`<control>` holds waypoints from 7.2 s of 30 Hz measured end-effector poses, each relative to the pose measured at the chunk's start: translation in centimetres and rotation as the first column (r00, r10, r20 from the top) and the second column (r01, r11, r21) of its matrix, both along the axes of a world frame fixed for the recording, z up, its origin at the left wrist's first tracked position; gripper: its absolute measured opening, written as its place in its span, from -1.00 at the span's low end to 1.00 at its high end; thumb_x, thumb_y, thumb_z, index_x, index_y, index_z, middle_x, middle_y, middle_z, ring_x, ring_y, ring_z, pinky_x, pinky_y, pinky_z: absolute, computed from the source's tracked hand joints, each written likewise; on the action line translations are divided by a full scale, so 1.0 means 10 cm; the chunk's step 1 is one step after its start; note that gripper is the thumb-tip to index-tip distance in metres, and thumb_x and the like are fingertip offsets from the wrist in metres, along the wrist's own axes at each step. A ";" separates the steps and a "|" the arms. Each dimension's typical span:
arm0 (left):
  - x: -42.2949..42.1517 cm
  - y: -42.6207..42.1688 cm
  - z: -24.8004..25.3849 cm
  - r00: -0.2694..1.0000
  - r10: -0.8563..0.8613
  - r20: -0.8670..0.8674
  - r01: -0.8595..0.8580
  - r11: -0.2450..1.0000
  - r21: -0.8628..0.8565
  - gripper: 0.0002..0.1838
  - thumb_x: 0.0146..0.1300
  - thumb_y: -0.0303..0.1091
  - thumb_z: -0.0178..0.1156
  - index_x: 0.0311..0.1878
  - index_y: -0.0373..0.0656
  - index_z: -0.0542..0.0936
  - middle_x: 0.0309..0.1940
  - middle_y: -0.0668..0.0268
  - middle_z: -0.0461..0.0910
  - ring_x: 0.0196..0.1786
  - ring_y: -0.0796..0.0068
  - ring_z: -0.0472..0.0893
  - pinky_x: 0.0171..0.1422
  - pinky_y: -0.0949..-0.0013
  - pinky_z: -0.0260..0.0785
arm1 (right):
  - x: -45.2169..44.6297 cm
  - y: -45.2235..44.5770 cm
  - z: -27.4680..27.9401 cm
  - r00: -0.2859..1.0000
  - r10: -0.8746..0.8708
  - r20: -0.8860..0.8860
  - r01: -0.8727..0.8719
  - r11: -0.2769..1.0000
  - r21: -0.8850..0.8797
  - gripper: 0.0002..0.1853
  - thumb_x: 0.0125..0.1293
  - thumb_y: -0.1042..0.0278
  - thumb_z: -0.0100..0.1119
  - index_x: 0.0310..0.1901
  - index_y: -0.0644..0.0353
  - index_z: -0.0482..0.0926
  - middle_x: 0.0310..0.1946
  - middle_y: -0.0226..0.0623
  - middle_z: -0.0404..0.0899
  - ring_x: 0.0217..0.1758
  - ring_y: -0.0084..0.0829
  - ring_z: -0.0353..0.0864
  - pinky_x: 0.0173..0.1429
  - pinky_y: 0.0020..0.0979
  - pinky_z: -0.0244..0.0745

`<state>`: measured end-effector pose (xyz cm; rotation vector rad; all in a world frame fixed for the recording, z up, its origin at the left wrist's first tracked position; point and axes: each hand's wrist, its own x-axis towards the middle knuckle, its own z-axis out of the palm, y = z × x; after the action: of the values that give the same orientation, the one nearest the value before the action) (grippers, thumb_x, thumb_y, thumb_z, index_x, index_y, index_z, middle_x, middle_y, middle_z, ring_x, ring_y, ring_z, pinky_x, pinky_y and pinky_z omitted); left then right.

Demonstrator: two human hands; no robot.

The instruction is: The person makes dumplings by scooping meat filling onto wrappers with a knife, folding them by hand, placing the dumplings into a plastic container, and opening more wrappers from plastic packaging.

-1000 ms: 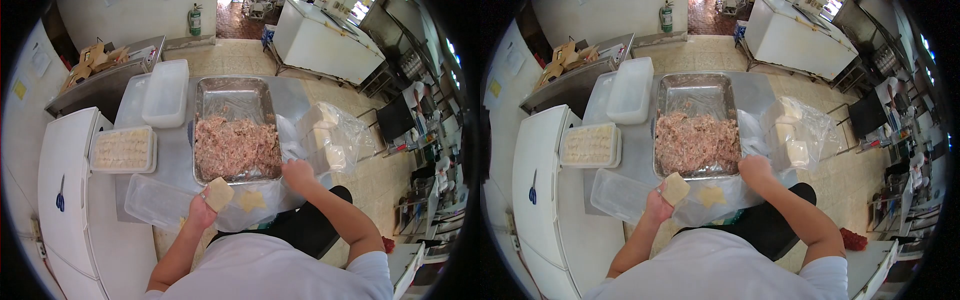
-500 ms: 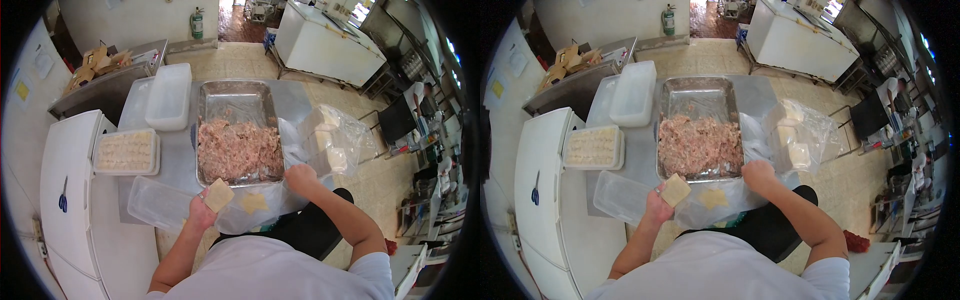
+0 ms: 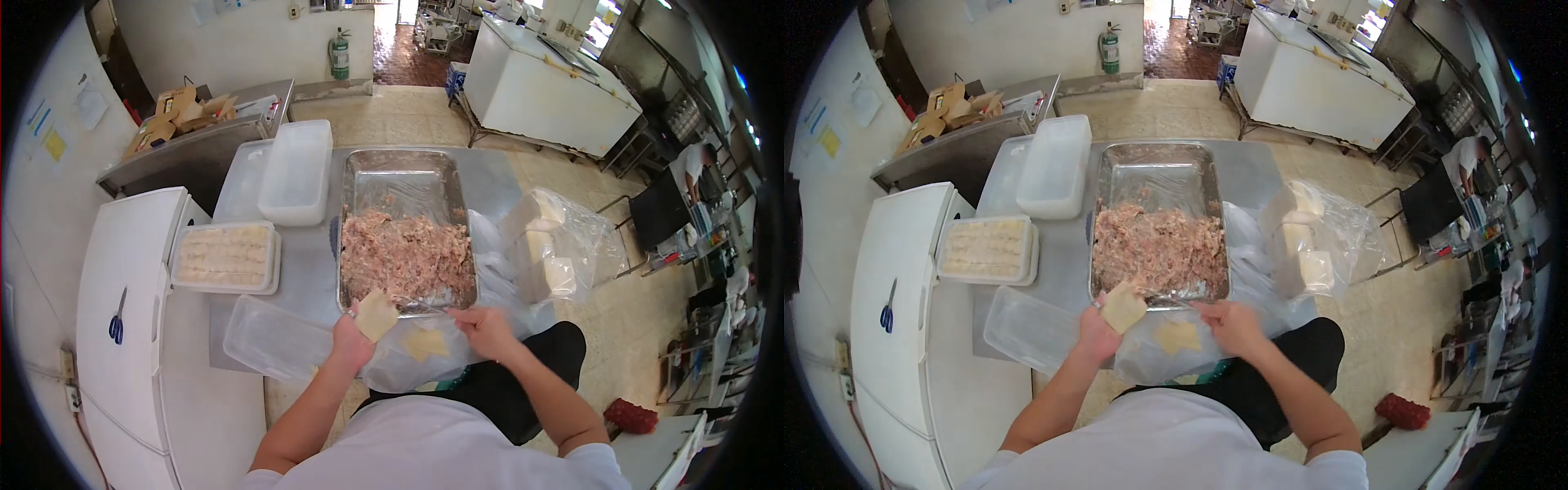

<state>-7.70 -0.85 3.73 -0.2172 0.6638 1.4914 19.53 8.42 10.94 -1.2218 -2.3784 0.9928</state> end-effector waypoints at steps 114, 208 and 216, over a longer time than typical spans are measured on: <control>-0.95 -1.00 0.59 -0.607 -0.673 -0.424 0.000 0.533 -0.846 -0.66 0.14 -0.06 0.47 -0.14 -0.08 0.79 -0.27 0.08 0.75 -0.16 -0.01 0.71 -0.05 0.07 0.53 | -0.62 -0.34 0.22 0.902 -0.347 -0.256 0.172 0.835 -0.522 -0.79 0.43 0.33 0.29 -0.29 0.31 0.68 -0.46 -0.56 0.58 -0.38 -0.72 0.41 -0.28 -0.54 0.31; -0.14 -0.24 -0.06 0.999 -0.040 0.019 0.040 0.999 -0.032 -0.53 0.60 -0.12 -0.04 0.30 -0.33 0.47 0.21 0.07 0.62 0.27 0.06 0.61 0.47 -0.01 0.40 | -0.16 0.77 -0.20 0.789 0.288 0.543 -0.266 0.956 -0.120 -0.75 0.32 0.39 0.16 -0.06 0.07 0.78 -0.34 -0.15 0.74 -0.26 -0.22 0.74 -0.14 -0.19 0.62; -0.20 -0.18 -0.14 1.000 0.017 -0.009 -0.016 1.000 0.011 -0.53 0.63 -0.10 -0.13 0.30 -0.29 0.47 0.24 0.06 0.59 0.30 0.07 0.58 0.45 0.00 0.40 | -0.03 0.53 -0.08 0.980 0.174 0.100 -0.103 0.864 -0.493 -0.59 0.33 0.53 0.14 0.17 0.00 0.72 -0.45 -0.35 0.64 -0.33 -0.52 0.59 -0.21 -0.37 0.51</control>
<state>-9.75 -2.60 2.29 -0.2081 0.6621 1.5123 19.28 13.69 10.17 -1.3292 -2.4309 1.6849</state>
